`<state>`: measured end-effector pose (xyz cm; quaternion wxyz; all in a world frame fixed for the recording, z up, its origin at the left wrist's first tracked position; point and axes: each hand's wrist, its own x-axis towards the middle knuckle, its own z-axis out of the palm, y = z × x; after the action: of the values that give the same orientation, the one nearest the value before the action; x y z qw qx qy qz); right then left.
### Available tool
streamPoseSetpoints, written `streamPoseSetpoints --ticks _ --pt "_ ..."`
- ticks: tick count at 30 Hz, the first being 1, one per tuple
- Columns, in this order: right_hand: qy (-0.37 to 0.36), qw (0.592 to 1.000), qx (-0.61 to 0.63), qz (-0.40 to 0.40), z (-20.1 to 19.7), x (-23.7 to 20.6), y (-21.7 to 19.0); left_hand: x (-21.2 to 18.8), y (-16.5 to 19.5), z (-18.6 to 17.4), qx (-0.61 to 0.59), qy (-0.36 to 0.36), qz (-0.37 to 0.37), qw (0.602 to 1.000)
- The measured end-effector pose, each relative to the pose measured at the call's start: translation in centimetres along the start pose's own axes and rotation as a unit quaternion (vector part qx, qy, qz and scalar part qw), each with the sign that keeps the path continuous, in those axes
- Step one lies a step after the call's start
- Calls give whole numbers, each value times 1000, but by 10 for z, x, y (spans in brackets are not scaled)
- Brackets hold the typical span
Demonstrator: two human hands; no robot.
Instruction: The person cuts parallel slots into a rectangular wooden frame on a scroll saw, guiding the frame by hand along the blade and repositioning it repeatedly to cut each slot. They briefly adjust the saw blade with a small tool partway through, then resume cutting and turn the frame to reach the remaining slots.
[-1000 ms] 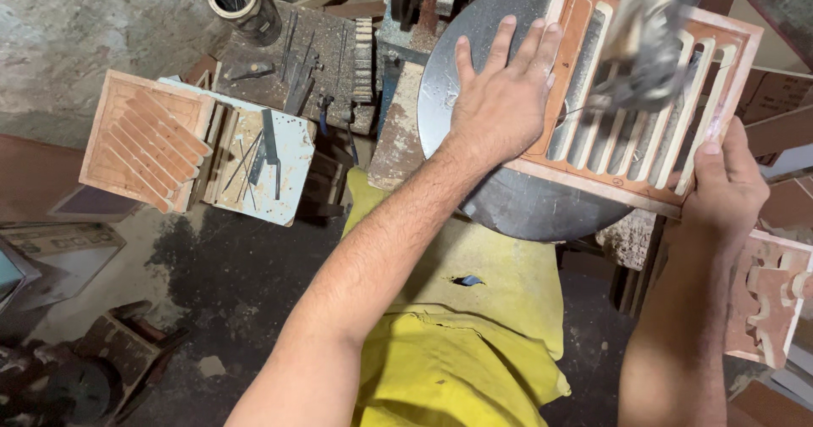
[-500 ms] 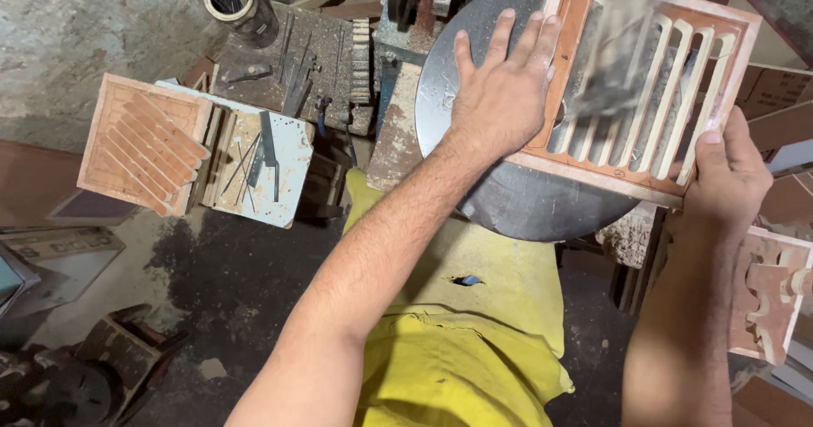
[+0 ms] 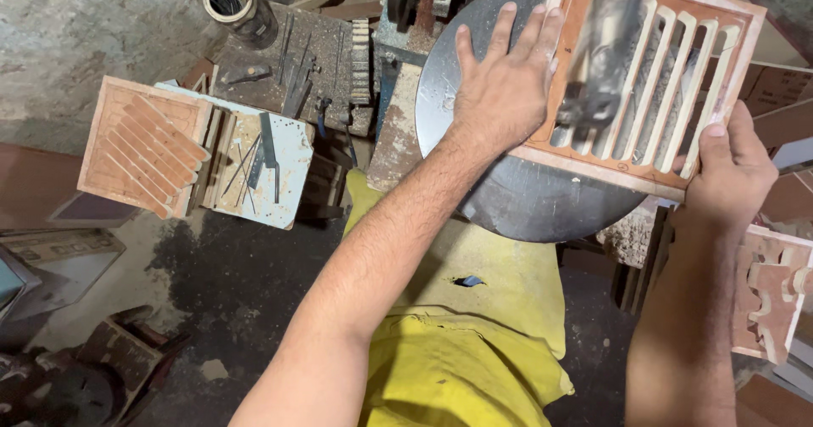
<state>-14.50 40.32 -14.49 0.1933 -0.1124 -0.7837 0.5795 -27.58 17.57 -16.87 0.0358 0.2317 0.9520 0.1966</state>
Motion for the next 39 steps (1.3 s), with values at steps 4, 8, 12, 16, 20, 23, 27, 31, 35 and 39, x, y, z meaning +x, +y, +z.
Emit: streamPoseSetpoints --ticks 4,8,12,16,20,23,27,31,35,39 --pt "-29 999 14 -31 -5 1 8 3 0 1 13 -7 -2 1000" --pt "-17 999 36 -27 -7 4 16 5 0 2 21 -3 -1 1000" --pt "11 1000 10 -11 -9 5 19 5 1 2 15 13 -2 1000" --pt "9 999 51 -10 -11 8 27 6 1 1 7 14 -8 1000" --pt "9 998 33 -53 -16 12 40 7 1 1 -3 25 -11 1000" --pt "27 996 42 -70 -20 13 51 9 1 1 -11 24 -16 1000" --pt "66 993 15 -101 -25 16 63 11 1 2 -1 29 -18 999" --pt "157 975 -50 -151 -23 25 70 11 2 2 -8 30 -24 999" --pt "229 935 -121 -242 -17 19 64 8 1 2 -9 29 -24 999" --pt "257 819 -376 -350 4 -19 34 5 1 2 -14 37 -15 999"
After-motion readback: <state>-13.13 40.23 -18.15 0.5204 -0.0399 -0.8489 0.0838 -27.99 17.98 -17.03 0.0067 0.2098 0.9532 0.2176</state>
